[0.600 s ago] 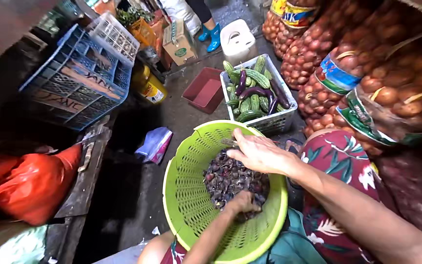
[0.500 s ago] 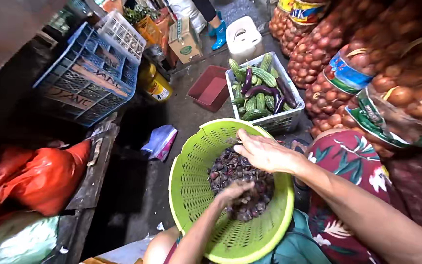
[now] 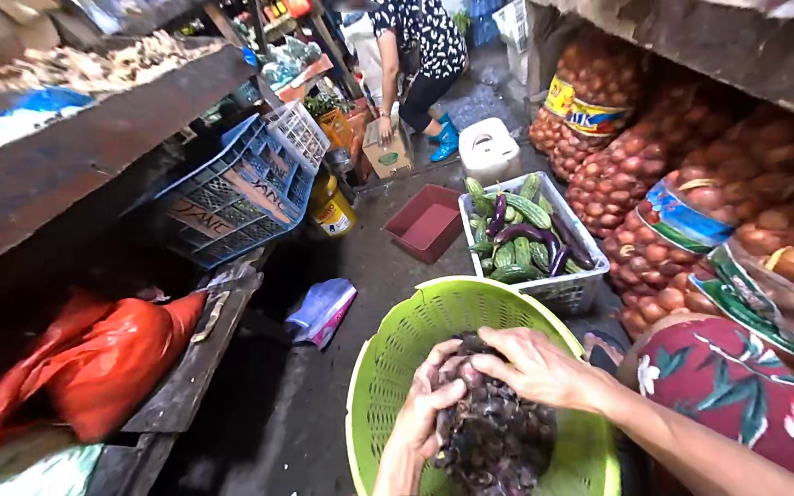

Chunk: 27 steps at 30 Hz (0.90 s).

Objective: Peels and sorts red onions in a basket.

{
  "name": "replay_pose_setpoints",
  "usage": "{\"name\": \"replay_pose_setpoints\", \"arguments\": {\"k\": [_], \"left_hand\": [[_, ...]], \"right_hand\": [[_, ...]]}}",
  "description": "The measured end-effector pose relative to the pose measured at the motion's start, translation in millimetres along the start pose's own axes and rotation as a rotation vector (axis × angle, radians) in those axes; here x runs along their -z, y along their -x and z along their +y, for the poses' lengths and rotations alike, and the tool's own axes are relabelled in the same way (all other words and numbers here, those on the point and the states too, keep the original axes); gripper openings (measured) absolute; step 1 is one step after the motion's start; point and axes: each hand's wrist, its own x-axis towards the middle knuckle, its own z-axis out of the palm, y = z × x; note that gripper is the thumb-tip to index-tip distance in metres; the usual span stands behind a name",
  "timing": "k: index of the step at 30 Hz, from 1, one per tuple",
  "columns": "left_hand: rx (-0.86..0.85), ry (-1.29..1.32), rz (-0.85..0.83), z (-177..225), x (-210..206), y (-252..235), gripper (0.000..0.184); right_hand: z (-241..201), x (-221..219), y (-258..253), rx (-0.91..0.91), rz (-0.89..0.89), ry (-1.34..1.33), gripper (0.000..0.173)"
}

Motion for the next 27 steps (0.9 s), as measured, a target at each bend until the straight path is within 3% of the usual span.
{"name": "replay_pose_setpoints", "arguments": {"k": [5, 9, 12, 15, 19, 27], "left_hand": [[-0.034, 0.106, 0.095, -0.3, -5.0, 11.6, 0.053], [-0.03, 0.135, 0.122, 3.8, -9.3, 12.4, 0.075], [-0.042, 0.127, 0.183, 5.7, -9.0, 14.6, 0.051], [-0.141, -0.066, 0.118, 7.9, -5.7, 17.0, 0.041], [-0.235, -0.308, -0.008, 14.1, 1.6, 18.5, 0.048], [-0.396, -0.43, -0.063, 14.5, 10.6, 16.7, 0.041]], "right_hand": [[4.3, -15.7, -3.8, 0.126, 0.119, -0.131, 0.05], [4.8, -20.1, -5.8, 0.197, 0.196, -0.113, 0.048], [2.7, -20.3, -4.2, 0.219, 0.211, -0.067, 0.047], [2.4, -22.0, -2.2, 0.211, 0.189, -0.021, 0.053], [0.7, -21.9, -0.7, 0.177, 0.209, -0.027, 0.065], [0.2, -27.8, 2.0, 0.276, 0.164, -0.028, 0.052]]}}
